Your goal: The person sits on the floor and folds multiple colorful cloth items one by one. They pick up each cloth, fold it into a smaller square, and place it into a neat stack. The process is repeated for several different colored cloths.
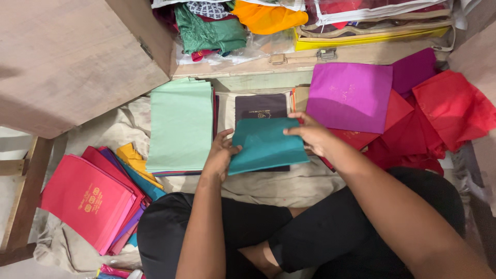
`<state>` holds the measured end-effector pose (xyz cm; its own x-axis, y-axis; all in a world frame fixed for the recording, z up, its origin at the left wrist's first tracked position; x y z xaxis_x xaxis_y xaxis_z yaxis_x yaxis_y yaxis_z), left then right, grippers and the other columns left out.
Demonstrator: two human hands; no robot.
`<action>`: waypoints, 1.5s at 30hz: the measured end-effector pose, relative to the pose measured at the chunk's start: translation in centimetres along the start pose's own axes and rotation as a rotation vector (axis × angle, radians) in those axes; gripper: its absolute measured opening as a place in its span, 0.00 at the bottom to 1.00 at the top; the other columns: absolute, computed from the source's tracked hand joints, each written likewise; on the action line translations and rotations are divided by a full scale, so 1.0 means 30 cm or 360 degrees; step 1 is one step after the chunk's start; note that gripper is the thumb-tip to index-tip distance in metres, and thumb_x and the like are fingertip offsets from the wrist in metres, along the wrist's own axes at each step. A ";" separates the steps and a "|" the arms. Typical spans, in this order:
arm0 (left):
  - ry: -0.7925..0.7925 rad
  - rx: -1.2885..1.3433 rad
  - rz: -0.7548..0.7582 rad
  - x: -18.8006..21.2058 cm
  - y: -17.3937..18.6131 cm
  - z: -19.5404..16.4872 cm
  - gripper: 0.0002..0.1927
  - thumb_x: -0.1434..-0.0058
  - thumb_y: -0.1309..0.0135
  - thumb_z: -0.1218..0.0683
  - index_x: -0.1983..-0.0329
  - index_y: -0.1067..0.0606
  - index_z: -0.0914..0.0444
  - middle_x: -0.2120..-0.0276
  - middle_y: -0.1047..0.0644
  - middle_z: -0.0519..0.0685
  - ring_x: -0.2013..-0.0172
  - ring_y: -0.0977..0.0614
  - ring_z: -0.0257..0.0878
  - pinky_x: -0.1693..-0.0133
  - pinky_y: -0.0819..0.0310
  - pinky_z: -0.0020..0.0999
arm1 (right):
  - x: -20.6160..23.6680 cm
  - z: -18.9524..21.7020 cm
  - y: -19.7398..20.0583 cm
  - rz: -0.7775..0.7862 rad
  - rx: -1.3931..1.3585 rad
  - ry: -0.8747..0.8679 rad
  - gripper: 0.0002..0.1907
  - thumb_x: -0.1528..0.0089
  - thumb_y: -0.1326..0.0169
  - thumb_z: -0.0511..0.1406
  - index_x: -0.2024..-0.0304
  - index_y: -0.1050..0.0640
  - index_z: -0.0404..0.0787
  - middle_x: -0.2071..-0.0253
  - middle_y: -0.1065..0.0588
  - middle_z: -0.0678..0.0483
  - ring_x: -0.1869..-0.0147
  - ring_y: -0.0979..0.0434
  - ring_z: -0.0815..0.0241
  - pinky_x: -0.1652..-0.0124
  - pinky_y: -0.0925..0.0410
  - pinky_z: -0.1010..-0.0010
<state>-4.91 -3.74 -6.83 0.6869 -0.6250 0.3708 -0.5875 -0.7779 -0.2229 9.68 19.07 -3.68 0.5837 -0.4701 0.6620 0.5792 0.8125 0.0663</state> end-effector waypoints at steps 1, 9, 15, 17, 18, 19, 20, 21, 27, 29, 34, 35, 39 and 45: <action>-0.0027 -0.0019 0.0080 0.009 -0.011 -0.010 0.37 0.47 0.48 0.70 0.32 0.35 0.60 0.39 0.28 0.58 0.44 0.23 0.41 0.49 0.25 0.32 | 0.003 0.002 -0.009 0.0068 0.0009 0.0244 0.34 0.42 0.40 0.28 0.35 0.33 0.51 0.48 0.24 0.51 0.44 0.25 0.59 0.51 0.31 0.67; -0.0425 -0.0407 -0.0245 -0.028 -0.001 -0.018 0.42 0.45 0.44 0.65 0.28 0.47 0.62 0.38 0.30 0.61 0.44 0.23 0.47 0.48 0.27 0.38 | -0.047 -0.012 -0.034 -0.0112 0.0271 0.0802 0.50 0.43 0.35 0.31 0.26 0.49 0.49 0.47 0.28 0.47 0.45 0.24 0.56 0.49 0.27 0.64; -0.0080 -0.1424 -0.0433 -0.072 0.071 0.133 0.40 0.50 0.40 0.57 0.35 0.40 0.72 0.48 0.24 0.70 0.47 0.21 0.60 0.45 0.27 0.45 | -0.056 -0.054 -0.061 -0.0102 0.0696 0.0205 0.46 0.44 0.36 0.34 0.29 0.46 0.49 0.55 0.24 0.45 0.56 0.20 0.51 0.66 0.24 0.59; -0.0138 -0.1621 -0.0433 -0.089 0.086 0.161 0.35 0.52 0.40 0.56 0.42 0.33 0.75 0.49 0.25 0.72 0.47 0.22 0.63 0.45 0.28 0.48 | -0.063 -0.060 -0.063 -0.0113 0.0784 0.0216 0.38 0.43 0.35 0.34 0.35 0.38 0.41 0.56 0.23 0.46 0.57 0.17 0.50 0.67 0.22 0.61; -0.0016 -0.1666 -0.0413 -0.092 0.092 0.176 0.31 0.51 0.41 0.55 0.45 0.30 0.75 0.50 0.23 0.71 0.47 0.21 0.63 0.45 0.27 0.48 | -0.066 -0.065 -0.060 -0.0120 0.0828 0.0218 0.34 0.43 0.35 0.34 0.38 0.34 0.37 0.56 0.22 0.46 0.57 0.16 0.49 0.68 0.22 0.62; 0.0107 -0.1707 -0.0393 -0.102 0.092 0.178 0.27 0.50 0.43 0.54 0.49 0.26 0.75 0.52 0.22 0.71 0.48 0.20 0.63 0.44 0.27 0.49 | -0.071 -0.057 -0.056 -0.0122 0.0889 0.0234 0.32 0.44 0.35 0.34 0.39 0.33 0.37 0.55 0.23 0.46 0.57 0.16 0.47 0.66 0.22 0.60; 0.0154 -0.1751 -0.0376 -0.109 0.091 0.182 0.24 0.50 0.44 0.55 0.52 0.24 0.73 0.53 0.21 0.70 0.48 0.20 0.62 0.45 0.26 0.49 | -0.074 -0.059 -0.058 -0.0123 0.0947 0.0254 0.31 0.44 0.36 0.34 0.40 0.31 0.37 0.55 0.23 0.45 0.57 0.16 0.46 0.64 0.22 0.58; 0.0202 -0.1795 -0.0359 -0.112 0.084 0.177 0.21 0.50 0.46 0.55 0.55 0.22 0.71 0.54 0.21 0.69 0.49 0.19 0.61 0.45 0.26 0.49 | -0.076 -0.060 -0.059 -0.0122 0.1005 0.0274 0.29 0.44 0.36 0.34 0.41 0.30 0.38 0.54 0.24 0.45 0.56 0.16 0.44 0.62 0.23 0.56; -0.0042 -0.1608 -0.0535 -0.122 0.058 0.137 0.11 0.50 0.43 0.56 0.64 0.21 0.64 0.63 0.18 0.61 0.56 0.17 0.58 0.53 0.24 0.48 | -0.068 -0.035 -0.071 -0.0226 0.1112 0.0883 0.24 0.40 0.40 0.36 0.41 0.24 0.38 0.41 0.25 0.40 0.36 0.25 0.43 0.39 0.33 0.60; -0.0105 -0.1479 -0.0541 -0.113 0.051 0.107 0.10 0.49 0.41 0.56 0.64 0.23 0.64 0.66 0.19 0.60 0.60 0.16 0.57 0.55 0.23 0.47 | -0.060 -0.018 -0.073 -0.0191 0.1107 0.0976 0.25 0.38 0.42 0.36 0.38 0.25 0.39 0.39 0.26 0.40 0.33 0.26 0.44 0.37 0.34 0.60; -0.0457 -0.1121 -0.0690 -0.104 0.029 0.052 0.08 0.43 0.43 0.60 0.61 0.25 0.65 0.68 0.20 0.57 0.64 0.16 0.54 0.59 0.24 0.45 | -0.041 0.039 -0.072 -0.0184 0.0759 0.1446 0.26 0.34 0.48 0.35 0.33 0.27 0.39 0.29 0.33 0.39 0.26 0.33 0.43 0.34 0.37 0.60; -0.0494 -0.1157 -0.0692 -0.106 0.029 0.054 0.09 0.44 0.43 0.60 0.60 0.25 0.65 0.67 0.19 0.57 0.62 0.16 0.55 0.59 0.24 0.46 | -0.041 0.047 -0.071 -0.0201 0.0748 0.1510 0.26 0.34 0.47 0.35 0.33 0.28 0.38 0.29 0.33 0.38 0.26 0.34 0.43 0.34 0.37 0.60; -0.0356 -0.1356 -0.0636 -0.131 0.051 0.101 0.14 0.48 0.44 0.58 0.58 0.25 0.65 0.63 0.18 0.60 0.57 0.17 0.59 0.55 0.25 0.49 | -0.060 0.040 -0.075 -0.0205 0.0972 0.1346 0.34 0.42 0.37 0.36 0.35 0.31 0.34 0.37 0.33 0.34 0.34 0.34 0.38 0.40 0.39 0.56; -0.0078 -0.1620 -0.0534 -0.142 0.087 0.161 0.18 0.51 0.47 0.58 0.56 0.24 0.69 0.58 0.20 0.66 0.52 0.18 0.61 0.48 0.26 0.49 | -0.104 0.005 -0.062 -0.0121 0.1063 0.0780 0.20 0.43 0.38 0.38 0.48 0.20 0.41 0.45 0.22 0.44 0.40 0.23 0.47 0.42 0.31 0.62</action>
Point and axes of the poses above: each hand's wrist, its own x-axis away from the middle knuckle, its own y-axis out of the back of the hand, z = x × y, the point moved 1 cm from there along -x, towards the middle knuckle
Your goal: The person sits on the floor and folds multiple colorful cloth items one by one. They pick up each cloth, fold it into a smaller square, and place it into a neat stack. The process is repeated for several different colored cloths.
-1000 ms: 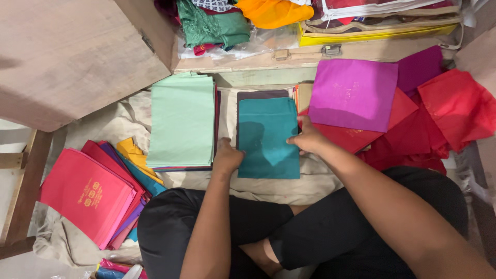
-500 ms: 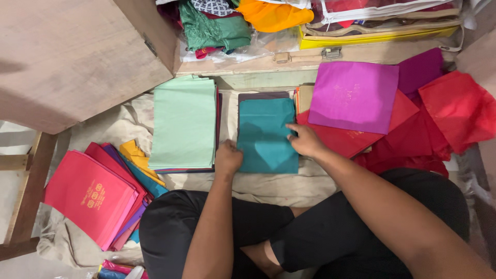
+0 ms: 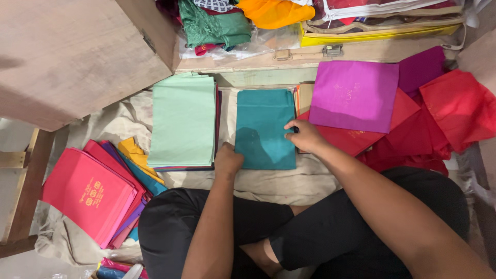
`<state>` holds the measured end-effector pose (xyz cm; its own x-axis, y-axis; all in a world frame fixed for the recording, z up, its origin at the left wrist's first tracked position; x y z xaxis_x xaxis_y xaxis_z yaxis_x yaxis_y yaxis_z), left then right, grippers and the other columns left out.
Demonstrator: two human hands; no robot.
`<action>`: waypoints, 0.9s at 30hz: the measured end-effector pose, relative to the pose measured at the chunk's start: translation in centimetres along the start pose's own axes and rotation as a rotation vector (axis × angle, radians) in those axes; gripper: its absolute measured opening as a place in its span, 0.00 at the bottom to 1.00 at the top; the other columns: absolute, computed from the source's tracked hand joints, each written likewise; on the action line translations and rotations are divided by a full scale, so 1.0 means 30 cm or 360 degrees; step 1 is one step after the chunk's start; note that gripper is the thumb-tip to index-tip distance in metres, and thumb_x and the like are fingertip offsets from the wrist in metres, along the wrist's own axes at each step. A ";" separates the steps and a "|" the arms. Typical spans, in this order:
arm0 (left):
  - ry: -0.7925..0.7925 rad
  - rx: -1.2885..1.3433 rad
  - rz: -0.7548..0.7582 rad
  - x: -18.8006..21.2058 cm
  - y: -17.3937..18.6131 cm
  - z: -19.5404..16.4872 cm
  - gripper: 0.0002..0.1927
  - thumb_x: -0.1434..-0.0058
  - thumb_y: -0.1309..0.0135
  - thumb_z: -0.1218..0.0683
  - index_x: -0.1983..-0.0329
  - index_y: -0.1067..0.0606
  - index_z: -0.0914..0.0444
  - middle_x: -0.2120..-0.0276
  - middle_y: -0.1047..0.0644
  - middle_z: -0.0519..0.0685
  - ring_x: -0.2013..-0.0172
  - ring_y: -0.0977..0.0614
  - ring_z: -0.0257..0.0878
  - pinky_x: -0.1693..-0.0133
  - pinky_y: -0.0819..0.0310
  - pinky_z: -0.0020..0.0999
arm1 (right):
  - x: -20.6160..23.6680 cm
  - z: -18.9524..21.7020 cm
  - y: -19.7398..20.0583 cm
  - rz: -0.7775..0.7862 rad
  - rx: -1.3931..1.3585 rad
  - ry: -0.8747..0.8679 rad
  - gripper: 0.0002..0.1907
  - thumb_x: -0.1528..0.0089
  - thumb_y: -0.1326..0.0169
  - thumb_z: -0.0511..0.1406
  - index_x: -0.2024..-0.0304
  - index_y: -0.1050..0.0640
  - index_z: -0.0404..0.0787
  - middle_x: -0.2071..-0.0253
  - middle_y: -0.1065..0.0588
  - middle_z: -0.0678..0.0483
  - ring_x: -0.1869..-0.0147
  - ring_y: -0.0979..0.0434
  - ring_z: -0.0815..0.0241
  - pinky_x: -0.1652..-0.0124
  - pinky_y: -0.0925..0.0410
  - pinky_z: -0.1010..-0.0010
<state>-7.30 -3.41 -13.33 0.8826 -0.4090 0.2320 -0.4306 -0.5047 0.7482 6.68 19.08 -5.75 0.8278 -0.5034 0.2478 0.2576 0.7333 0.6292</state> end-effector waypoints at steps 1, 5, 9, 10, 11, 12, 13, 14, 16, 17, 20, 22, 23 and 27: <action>0.0034 -0.0034 0.0017 0.003 0.001 0.002 0.17 0.51 0.47 0.58 0.57 0.23 0.69 0.57 0.19 0.66 0.52 0.18 0.61 0.47 0.26 0.49 | 0.003 -0.001 -0.002 -0.0039 0.0039 0.0041 0.21 0.43 0.38 0.38 0.48 0.20 0.41 0.45 0.22 0.44 0.40 0.23 0.47 0.42 0.31 0.62; -0.0019 -0.0203 -0.0033 0.009 0.006 -0.017 0.15 0.46 0.49 0.57 0.57 0.21 0.68 0.55 0.20 0.66 0.51 0.18 0.60 0.47 0.26 0.50 | 0.019 0.005 -0.019 -0.0106 0.0161 0.0182 0.20 0.45 0.38 0.38 0.51 0.20 0.40 0.47 0.23 0.43 0.41 0.24 0.45 0.44 0.31 0.60; -0.0024 -0.0321 -0.0015 0.016 0.019 -0.044 0.16 0.46 0.49 0.57 0.57 0.21 0.68 0.54 0.20 0.65 0.50 0.18 0.58 0.46 0.25 0.48 | 0.052 0.046 -0.029 -0.0178 0.0462 0.0146 0.16 0.44 0.39 0.38 0.54 0.19 0.39 0.49 0.23 0.41 0.42 0.24 0.43 0.43 0.32 0.56; -0.0028 -0.0310 -0.0006 0.016 0.026 -0.047 0.16 0.46 0.48 0.56 0.56 0.21 0.68 0.54 0.20 0.65 0.50 0.18 0.58 0.45 0.25 0.47 | 0.059 0.057 -0.032 -0.0094 0.0544 0.0033 0.15 0.42 0.41 0.39 0.55 0.19 0.40 0.49 0.21 0.42 0.42 0.23 0.43 0.43 0.31 0.56; 0.0026 -0.0282 0.0041 0.013 0.034 -0.049 0.17 0.47 0.48 0.56 0.56 0.21 0.67 0.53 0.20 0.65 0.50 0.18 0.58 0.45 0.26 0.47 | 0.066 0.066 -0.035 -0.0009 0.0626 -0.0079 0.14 0.39 0.42 0.41 0.55 0.19 0.41 0.50 0.20 0.42 0.43 0.21 0.44 0.43 0.30 0.56; 0.0079 -0.0253 0.0088 0.007 0.040 -0.053 0.18 0.47 0.47 0.55 0.55 0.22 0.67 0.53 0.20 0.65 0.49 0.19 0.58 0.45 0.26 0.47 | 0.072 0.073 -0.037 0.0077 0.0710 -0.0192 0.14 0.37 0.44 0.42 0.55 0.19 0.42 0.51 0.19 0.43 0.43 0.20 0.44 0.43 0.29 0.56; 0.0132 -0.0221 0.0134 0.005 0.043 -0.055 0.18 0.48 0.47 0.55 0.54 0.22 0.67 0.52 0.21 0.64 0.49 0.19 0.58 0.45 0.27 0.47 | 0.078 0.079 -0.042 0.0181 0.0787 -0.0192 0.14 0.39 0.42 0.43 0.56 0.19 0.42 0.51 0.20 0.44 0.43 0.21 0.45 0.43 0.30 0.56; 0.0145 -0.0231 0.0142 0.005 0.044 -0.058 0.18 0.48 0.46 0.55 0.54 0.22 0.67 0.52 0.21 0.65 0.49 0.19 0.58 0.45 0.27 0.47 | 0.086 0.082 -0.048 0.0284 0.0865 -0.0194 0.14 0.41 0.39 0.43 0.58 0.19 0.42 0.51 0.20 0.45 0.43 0.22 0.45 0.44 0.30 0.56; 0.0169 -0.0253 0.0159 0.008 0.043 -0.058 0.18 0.48 0.46 0.55 0.54 0.22 0.67 0.52 0.21 0.65 0.48 0.19 0.58 0.45 0.26 0.47 | 0.105 0.080 -0.064 0.0366 0.0946 -0.0001 0.17 0.45 0.35 0.42 0.59 0.20 0.41 0.53 0.22 0.45 0.44 0.23 0.45 0.47 0.30 0.55; 0.0156 -0.0251 0.0136 0.011 0.041 -0.057 0.18 0.48 0.46 0.55 0.54 0.22 0.67 0.52 0.21 0.65 0.49 0.19 0.58 0.45 0.26 0.46 | 0.115 0.078 -0.076 0.0344 0.0948 0.0197 0.19 0.48 0.33 0.41 0.59 0.21 0.40 0.54 0.23 0.44 0.47 0.23 0.44 0.50 0.29 0.54; 0.0087 -0.0221 0.0021 0.023 0.038 -0.045 0.16 0.48 0.46 0.56 0.56 0.23 0.67 0.54 0.20 0.64 0.50 0.18 0.58 0.47 0.25 0.47 | 0.132 0.075 -0.137 0.0376 0.0970 0.0487 0.20 0.52 0.32 0.37 0.59 0.23 0.40 0.56 0.24 0.45 0.49 0.23 0.42 0.55 0.29 0.51; -0.0007 -0.0176 -0.0107 0.023 0.041 -0.039 0.14 0.47 0.47 0.57 0.58 0.22 0.66 0.56 0.19 0.62 0.52 0.18 0.58 0.49 0.25 0.49 | 0.130 0.074 -0.174 0.0440 0.0999 0.0541 0.17 0.51 0.36 0.33 0.59 0.23 0.41 0.57 0.24 0.46 0.49 0.23 0.42 0.55 0.28 0.51; -0.0032 -0.0160 -0.0141 0.021 0.042 -0.037 0.12 0.46 0.47 0.58 0.59 0.22 0.65 0.57 0.19 0.62 0.53 0.18 0.58 0.49 0.25 0.49 | 0.124 0.075 -0.187 0.0477 0.1018 0.0545 0.15 0.49 0.40 0.31 0.58 0.23 0.42 0.57 0.23 0.46 0.49 0.22 0.42 0.54 0.28 0.51; -0.0063 -0.0108 -0.0224 0.010 0.042 -0.046 0.07 0.43 0.48 0.57 0.64 0.21 0.63 0.62 0.18 0.61 0.56 0.17 0.58 0.50 0.24 0.50 | 0.104 0.071 -0.184 0.0499 0.0998 0.0484 0.13 0.46 0.45 0.28 0.58 0.22 0.41 0.56 0.23 0.45 0.49 0.21 0.42 0.54 0.28 0.51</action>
Point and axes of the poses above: each hand's wrist, its own x-axis away from the middle knuckle, its own y-axis out of the back of the hand, z = x × y, the point moved 1 cm from there along -x, towards the middle knuckle
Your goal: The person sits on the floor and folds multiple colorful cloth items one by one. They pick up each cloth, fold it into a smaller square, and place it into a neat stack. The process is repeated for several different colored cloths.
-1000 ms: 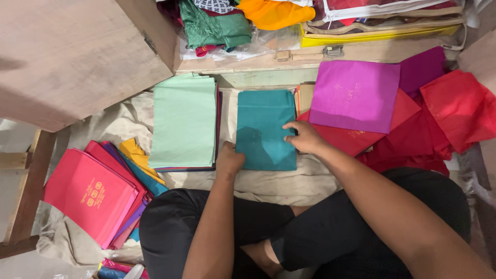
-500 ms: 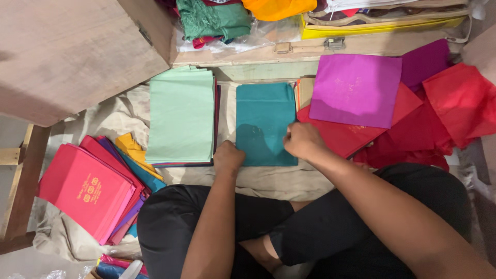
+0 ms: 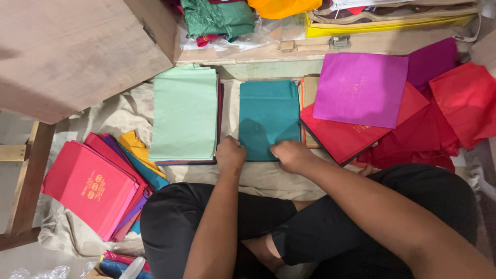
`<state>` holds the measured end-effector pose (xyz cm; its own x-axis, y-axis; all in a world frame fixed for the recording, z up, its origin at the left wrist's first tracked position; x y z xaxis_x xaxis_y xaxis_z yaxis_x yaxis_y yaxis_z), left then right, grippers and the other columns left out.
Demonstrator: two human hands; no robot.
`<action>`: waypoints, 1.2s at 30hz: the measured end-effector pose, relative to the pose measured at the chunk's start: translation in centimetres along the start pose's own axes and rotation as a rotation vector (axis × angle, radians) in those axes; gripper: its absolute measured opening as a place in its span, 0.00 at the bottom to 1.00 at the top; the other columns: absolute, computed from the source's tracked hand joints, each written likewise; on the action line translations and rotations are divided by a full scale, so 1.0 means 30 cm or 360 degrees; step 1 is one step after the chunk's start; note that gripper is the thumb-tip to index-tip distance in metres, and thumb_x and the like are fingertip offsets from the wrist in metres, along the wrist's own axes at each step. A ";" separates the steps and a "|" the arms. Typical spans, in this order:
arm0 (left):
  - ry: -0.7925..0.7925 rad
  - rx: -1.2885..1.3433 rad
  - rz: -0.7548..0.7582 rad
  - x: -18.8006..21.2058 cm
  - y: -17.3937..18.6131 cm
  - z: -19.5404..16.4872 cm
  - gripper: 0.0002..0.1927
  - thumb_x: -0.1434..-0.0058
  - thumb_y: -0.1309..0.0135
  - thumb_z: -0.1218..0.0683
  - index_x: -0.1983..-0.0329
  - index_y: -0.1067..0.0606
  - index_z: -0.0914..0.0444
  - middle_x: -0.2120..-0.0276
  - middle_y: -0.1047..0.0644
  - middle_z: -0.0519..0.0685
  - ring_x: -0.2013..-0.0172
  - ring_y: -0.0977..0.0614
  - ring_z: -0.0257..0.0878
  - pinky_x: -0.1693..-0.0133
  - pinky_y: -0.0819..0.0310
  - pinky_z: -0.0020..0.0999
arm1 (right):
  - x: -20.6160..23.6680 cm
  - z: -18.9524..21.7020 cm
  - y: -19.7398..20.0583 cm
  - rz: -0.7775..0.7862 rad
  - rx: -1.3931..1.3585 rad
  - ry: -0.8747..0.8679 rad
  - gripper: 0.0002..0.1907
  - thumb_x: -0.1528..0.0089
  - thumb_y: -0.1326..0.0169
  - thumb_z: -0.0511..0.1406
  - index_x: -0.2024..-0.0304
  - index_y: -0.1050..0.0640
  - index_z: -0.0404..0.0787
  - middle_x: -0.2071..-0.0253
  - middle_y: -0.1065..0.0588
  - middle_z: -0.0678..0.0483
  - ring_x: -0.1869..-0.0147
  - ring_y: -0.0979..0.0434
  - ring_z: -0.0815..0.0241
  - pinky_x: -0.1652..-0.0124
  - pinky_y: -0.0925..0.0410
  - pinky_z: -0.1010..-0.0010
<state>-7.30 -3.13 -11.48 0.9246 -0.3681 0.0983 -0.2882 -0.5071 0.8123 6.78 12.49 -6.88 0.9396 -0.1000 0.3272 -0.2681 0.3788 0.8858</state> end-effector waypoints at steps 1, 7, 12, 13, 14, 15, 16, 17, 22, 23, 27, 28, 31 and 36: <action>0.0013 0.0014 -0.0010 -0.001 -0.002 -0.005 0.07 0.42 0.48 0.56 0.65 0.21 0.62 0.63 0.18 0.61 0.57 0.17 0.58 0.50 0.24 0.50 | -0.002 -0.001 0.004 -0.0026 0.0016 0.0006 0.13 0.45 0.45 0.28 0.57 0.23 0.41 0.56 0.23 0.44 0.49 0.21 0.41 0.53 0.28 0.51; 0.0105 0.0316 -0.0127 -0.011 0.011 -0.020 0.05 0.45 0.41 0.59 0.67 0.23 0.65 0.66 0.19 0.61 0.60 0.17 0.58 0.56 0.23 0.49 | -0.003 0.024 0.052 -0.0353 0.0042 0.0061 0.17 0.49 0.40 0.33 0.58 0.25 0.36 0.56 0.25 0.43 0.50 0.23 0.40 0.53 0.28 0.51; 0.0080 0.0938 -0.0057 -0.046 0.022 -0.046 0.08 0.38 0.47 0.60 0.58 0.29 0.68 0.66 0.20 0.60 0.70 0.15 0.50 0.67 0.21 0.42 | 0.026 0.052 0.161 -0.0953 0.0082 0.0120 0.13 0.51 0.40 0.32 0.64 0.26 0.35 0.61 0.26 0.45 0.53 0.25 0.42 0.56 0.29 0.52; 0.0207 0.1073 0.0042 -0.054 0.023 -0.053 0.11 0.38 0.46 0.59 0.55 0.30 0.69 0.65 0.21 0.60 0.74 0.16 0.51 0.71 0.22 0.42 | 0.030 0.062 0.187 -0.0960 0.0071 0.0117 0.13 0.51 0.40 0.32 0.64 0.26 0.36 0.62 0.26 0.45 0.53 0.26 0.42 0.55 0.29 0.52; 0.0375 0.1276 0.0155 -0.059 0.027 -0.061 0.15 0.36 0.47 0.55 0.51 0.32 0.69 0.64 0.21 0.60 0.73 0.17 0.50 0.69 0.22 0.42 | 0.035 0.073 0.215 -0.0966 0.0061 0.0111 0.13 0.51 0.40 0.32 0.65 0.27 0.36 0.63 0.26 0.45 0.53 0.26 0.42 0.55 0.30 0.52; 0.0545 0.1473 0.0274 -0.063 0.035 -0.070 0.19 0.34 0.48 0.52 0.47 0.33 0.69 0.62 0.22 0.59 0.71 0.17 0.50 0.68 0.22 0.41 | 0.044 0.084 0.245 -0.0973 0.0049 0.0102 0.13 0.51 0.40 0.32 0.65 0.27 0.36 0.64 0.27 0.46 0.54 0.26 0.43 0.55 0.30 0.52; 0.0718 0.1666 0.0399 -0.062 0.045 -0.080 0.23 0.32 0.50 0.48 0.43 0.35 0.69 0.60 0.23 0.59 0.70 0.18 0.50 0.67 0.21 0.40 | 0.056 0.094 0.279 -0.1014 0.0074 0.0142 0.12 0.50 0.40 0.31 0.65 0.27 0.36 0.64 0.27 0.46 0.54 0.26 0.43 0.55 0.31 0.53; 0.0745 0.1813 0.0439 -0.060 0.066 -0.088 0.27 0.31 0.55 0.45 0.40 0.37 0.70 0.58 0.22 0.60 0.67 0.17 0.50 0.65 0.20 0.40 | 0.069 0.101 0.316 -0.1054 0.0100 0.0185 0.11 0.49 0.41 0.30 0.65 0.27 0.36 0.64 0.27 0.47 0.54 0.27 0.43 0.54 0.31 0.53; 0.0883 0.2250 0.0757 -0.039 0.220 -0.146 0.49 0.34 0.76 0.28 0.28 0.51 0.73 0.48 0.21 0.66 0.54 0.17 0.55 0.57 0.18 0.42 | 0.165 0.150 0.506 -0.1266 0.0115 0.0437 0.09 0.46 0.42 0.27 0.64 0.25 0.38 0.64 0.26 0.49 0.57 0.28 0.45 0.54 0.33 0.56; 0.0940 0.2293 0.0859 -0.032 0.249 -0.155 0.51 0.35 0.76 0.26 0.27 0.54 0.73 0.47 0.22 0.67 0.52 0.17 0.57 0.56 0.18 0.43 | 0.188 0.159 0.539 -0.1302 0.0075 0.0464 0.08 0.45 0.42 0.27 0.63 0.25 0.38 0.63 0.25 0.49 0.56 0.28 0.46 0.54 0.33 0.57; 0.0910 0.2376 0.1266 -0.023 0.287 -0.174 0.54 0.40 0.75 0.22 0.28 0.51 0.70 0.45 0.25 0.70 0.50 0.18 0.61 0.58 0.18 0.43 | 0.252 0.170 0.640 -0.1298 -0.0157 0.0569 0.09 0.42 0.40 0.28 0.61 0.25 0.38 0.60 0.23 0.50 0.53 0.27 0.45 0.53 0.34 0.57; 0.0830 0.2367 0.1358 -0.027 0.283 -0.165 0.54 0.41 0.74 0.22 0.29 0.47 0.70 0.46 0.25 0.71 0.51 0.18 0.62 0.59 0.18 0.42 | 0.259 0.173 0.651 -0.1267 -0.0204 0.0560 0.09 0.42 0.40 0.28 0.60 0.25 0.38 0.60 0.23 0.50 0.52 0.27 0.45 0.52 0.34 0.57; 0.0709 0.2278 0.1447 -0.070 0.233 -0.149 0.35 0.32 0.64 0.41 0.32 0.34 0.71 0.44 0.23 0.65 0.48 0.17 0.61 0.56 0.14 0.37 | 0.260 0.170 0.680 -0.1203 -0.0310 0.0540 0.09 0.42 0.40 0.27 0.60 0.25 0.38 0.60 0.23 0.50 0.52 0.26 0.46 0.52 0.33 0.58; 0.0093 0.2148 0.1127 -0.217 0.213 -0.188 0.15 0.31 0.50 0.60 0.45 0.31 0.74 0.59 0.25 0.61 0.63 0.22 0.52 0.70 0.25 0.38 | 0.280 0.153 0.674 -0.1328 -0.0269 0.0498 0.10 0.43 0.40 0.26 0.61 0.24 0.38 0.62 0.24 0.49 0.56 0.27 0.45 0.56 0.34 0.56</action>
Point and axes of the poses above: each hand's wrist, its own x-axis away from the middle knuckle, its own y-axis out of the back of the hand, z = x × y, the point moved 1 cm from there along -x, towards the middle knuckle
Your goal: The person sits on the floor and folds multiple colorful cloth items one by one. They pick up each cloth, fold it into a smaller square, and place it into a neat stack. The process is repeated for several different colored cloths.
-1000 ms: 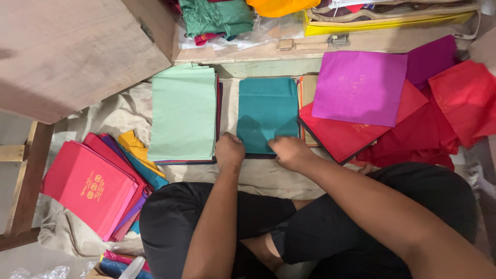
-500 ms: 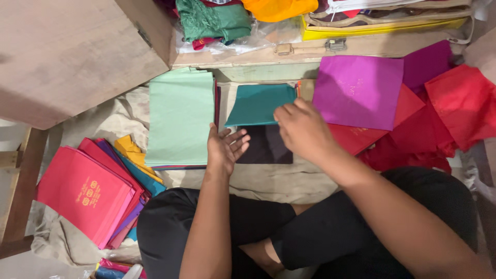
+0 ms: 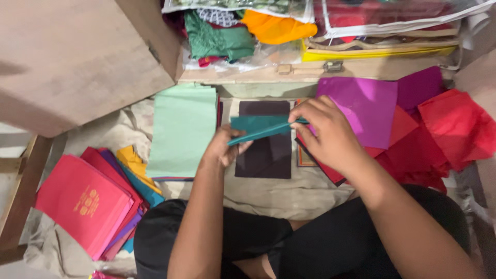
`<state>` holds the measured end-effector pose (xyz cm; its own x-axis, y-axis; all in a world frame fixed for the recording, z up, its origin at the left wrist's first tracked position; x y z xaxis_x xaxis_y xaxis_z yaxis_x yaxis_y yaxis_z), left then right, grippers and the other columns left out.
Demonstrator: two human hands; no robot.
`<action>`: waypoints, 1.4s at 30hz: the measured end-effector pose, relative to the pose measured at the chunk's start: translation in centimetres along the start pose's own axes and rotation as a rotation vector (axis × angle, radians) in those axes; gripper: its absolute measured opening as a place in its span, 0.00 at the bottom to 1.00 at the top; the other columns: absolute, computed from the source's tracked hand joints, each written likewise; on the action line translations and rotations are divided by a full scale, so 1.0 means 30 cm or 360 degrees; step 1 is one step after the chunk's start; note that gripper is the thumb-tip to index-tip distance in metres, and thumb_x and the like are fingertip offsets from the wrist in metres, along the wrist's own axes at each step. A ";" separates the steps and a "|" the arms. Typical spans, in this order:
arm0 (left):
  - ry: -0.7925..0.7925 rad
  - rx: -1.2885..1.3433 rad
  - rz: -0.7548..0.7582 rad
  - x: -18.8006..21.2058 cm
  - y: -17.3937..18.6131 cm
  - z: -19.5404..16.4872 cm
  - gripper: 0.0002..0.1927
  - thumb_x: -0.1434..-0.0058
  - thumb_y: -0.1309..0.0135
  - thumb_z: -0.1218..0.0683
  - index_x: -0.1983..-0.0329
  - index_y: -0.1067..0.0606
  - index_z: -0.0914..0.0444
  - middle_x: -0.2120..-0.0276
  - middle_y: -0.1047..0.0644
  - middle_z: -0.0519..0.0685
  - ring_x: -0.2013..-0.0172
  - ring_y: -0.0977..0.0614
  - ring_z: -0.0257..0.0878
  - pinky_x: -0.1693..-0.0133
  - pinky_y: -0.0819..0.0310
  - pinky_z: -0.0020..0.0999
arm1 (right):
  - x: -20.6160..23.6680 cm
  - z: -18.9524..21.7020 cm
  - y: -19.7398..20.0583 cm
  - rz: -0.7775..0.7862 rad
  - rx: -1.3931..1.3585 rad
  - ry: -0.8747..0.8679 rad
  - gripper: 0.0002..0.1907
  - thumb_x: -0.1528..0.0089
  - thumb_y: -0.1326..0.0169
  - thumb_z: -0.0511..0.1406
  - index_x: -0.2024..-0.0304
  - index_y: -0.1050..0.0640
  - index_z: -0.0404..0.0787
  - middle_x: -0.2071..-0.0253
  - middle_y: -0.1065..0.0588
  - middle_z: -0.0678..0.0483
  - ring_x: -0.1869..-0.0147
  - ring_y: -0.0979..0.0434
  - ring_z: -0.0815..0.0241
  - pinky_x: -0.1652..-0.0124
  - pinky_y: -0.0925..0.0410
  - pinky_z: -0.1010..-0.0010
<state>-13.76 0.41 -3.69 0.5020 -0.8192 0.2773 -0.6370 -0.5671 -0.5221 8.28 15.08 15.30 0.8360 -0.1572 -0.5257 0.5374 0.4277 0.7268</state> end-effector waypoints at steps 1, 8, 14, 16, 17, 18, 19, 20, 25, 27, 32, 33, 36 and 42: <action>-0.0157 -0.0118 -0.0006 -0.038 -0.006 -0.028 0.13 0.31 0.47 0.63 0.46 0.32 0.75 0.63 0.26 0.59 0.69 0.25 0.50 0.74 0.29 0.39 | 0.009 -0.008 -0.006 -0.0061 0.0020 0.0039 0.10 0.43 0.40 0.26 0.60 0.24 0.38 0.62 0.24 0.49 0.55 0.27 0.44 0.55 0.34 0.56; -0.0009 -0.1191 -0.0741 -0.079 0.006 -0.009 0.27 0.43 0.43 0.53 0.47 0.26 0.79 0.56 0.20 0.66 0.53 0.17 0.56 0.50 0.24 0.45 | 0.121 -0.144 -0.306 0.0229 0.0028 0.0001 0.07 0.44 0.44 0.27 0.64 0.23 0.41 0.62 0.25 0.49 0.55 0.26 0.45 0.53 0.33 0.53; 0.0083 -0.1867 -0.0953 0.074 0.083 0.219 0.29 0.48 0.50 0.59 0.41 0.31 0.74 0.53 0.21 0.73 0.46 0.19 0.63 0.44 0.26 0.48 | 0.220 -0.259 -0.524 0.0940 0.0185 -0.0304 0.06 0.42 0.47 0.28 0.63 0.23 0.39 0.56 0.24 0.47 0.47 0.25 0.43 0.53 0.31 0.50; 0.0138 -0.2033 -0.0960 0.080 0.090 0.236 0.24 0.46 0.50 0.59 0.44 0.29 0.71 0.52 0.21 0.71 0.47 0.20 0.63 0.44 0.27 0.50 | 0.229 -0.269 -0.543 0.0990 0.0239 -0.0268 0.08 0.43 0.46 0.28 0.61 0.23 0.39 0.55 0.24 0.47 0.47 0.25 0.43 0.53 0.30 0.50; 0.0163 -0.2118 -0.0959 0.084 0.089 0.239 0.22 0.45 0.49 0.59 0.46 0.28 0.70 0.51 0.22 0.70 0.47 0.20 0.63 0.43 0.28 0.51 | 0.234 -0.271 -0.548 0.1013 0.0230 -0.0267 0.08 0.44 0.46 0.28 0.61 0.23 0.39 0.55 0.24 0.47 0.47 0.25 0.43 0.53 0.30 0.51; 0.0164 -0.2151 -0.0949 0.092 0.086 0.242 0.21 0.46 0.48 0.60 0.48 0.29 0.70 0.51 0.22 0.70 0.47 0.20 0.63 0.44 0.28 0.51 | 0.238 -0.273 -0.548 0.1033 0.0226 -0.0269 0.08 0.44 0.45 0.28 0.62 0.23 0.39 0.55 0.24 0.47 0.47 0.24 0.43 0.53 0.30 0.51; 0.0163 -0.2186 -0.0932 0.101 0.079 0.245 0.20 0.47 0.47 0.61 0.49 0.29 0.70 0.52 0.23 0.69 0.48 0.21 0.63 0.45 0.27 0.50 | 0.242 -0.273 -0.548 0.1050 0.0223 -0.0278 0.08 0.45 0.45 0.28 0.62 0.23 0.39 0.56 0.24 0.47 0.47 0.24 0.43 0.53 0.30 0.51; 0.0163 -0.2226 -0.0907 0.109 0.073 0.246 0.20 0.48 0.46 0.61 0.51 0.29 0.70 0.52 0.23 0.69 0.49 0.21 0.63 0.46 0.27 0.50 | 0.247 -0.271 -0.551 0.1078 0.0220 -0.0263 0.08 0.45 0.46 0.27 0.62 0.23 0.39 0.56 0.24 0.46 0.48 0.24 0.43 0.52 0.29 0.52; 0.0120 -0.2264 -0.0887 0.127 0.052 0.240 0.16 0.46 0.47 0.64 0.53 0.27 0.68 0.53 0.21 0.66 0.49 0.20 0.61 0.47 0.26 0.51 | 0.274 -0.261 -0.570 0.1165 0.0098 -0.0346 0.10 0.46 0.48 0.24 0.63 0.24 0.38 0.56 0.24 0.43 0.50 0.23 0.39 0.54 0.30 0.52; 0.0076 -0.2251 -0.0909 0.132 0.053 0.233 0.16 0.45 0.48 0.64 0.53 0.26 0.67 0.53 0.21 0.65 0.49 0.20 0.61 0.47 0.26 0.50 | 0.277 -0.257 -0.579 0.1194 0.0127 -0.0384 0.11 0.47 0.49 0.23 0.63 0.23 0.38 0.56 0.24 0.43 0.50 0.22 0.39 0.53 0.29 0.52; 0.0093 -0.2199 -0.0917 0.138 0.059 0.226 0.17 0.47 0.47 0.64 0.52 0.24 0.64 0.53 0.20 0.62 0.49 0.20 0.58 0.47 0.26 0.48 | 0.277 -0.252 -0.591 0.1276 0.0110 -0.0424 0.12 0.49 0.49 0.24 0.64 0.22 0.39 0.57 0.22 0.42 0.50 0.22 0.39 0.53 0.30 0.51; 0.0148 -0.2214 -0.0902 0.137 0.060 0.228 0.17 0.46 0.47 0.62 0.52 0.23 0.65 0.52 0.20 0.63 0.48 0.19 0.58 0.46 0.26 0.48 | 0.278 -0.254 -0.594 0.1329 0.0109 -0.0464 0.11 0.48 0.48 0.24 0.64 0.22 0.39 0.58 0.22 0.42 0.49 0.22 0.39 0.54 0.30 0.51; 0.0309 -0.2256 -0.0867 0.131 0.068 0.235 0.16 0.45 0.47 0.59 0.53 0.22 0.67 0.51 0.21 0.65 0.47 0.19 0.58 0.44 0.26 0.47 | 0.279 -0.263 -0.604 0.1443 0.0128 -0.0548 0.11 0.48 0.47 0.26 0.64 0.22 0.41 0.59 0.22 0.43 0.50 0.22 0.40 0.54 0.29 0.52; 0.0426 -0.2184 -0.0785 0.120 0.070 0.234 0.17 0.49 0.47 0.56 0.60 0.20 0.72 0.58 0.20 0.69 0.53 0.18 0.60 0.48 0.25 0.46 | 0.289 -0.262 -0.607 0.1468 0.0113 -0.0494 0.11 0.48 0.42 0.29 0.62 0.22 0.40 0.60 0.21 0.45 0.51 0.21 0.42 0.55 0.28 0.53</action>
<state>-9.18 -3.14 -9.45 0.8035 -0.4292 0.4124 -0.5568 -0.2969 0.7758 4.88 12.92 -5.96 0.9183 -0.0195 0.3955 -0.3457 0.4474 0.8248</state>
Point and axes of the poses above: each hand's wrist, its own x-axis away from the middle knuckle, its own y-axis out of the back of the hand, z = x × y, the point moved 1 cm from there along -x, towards the middle knuckle
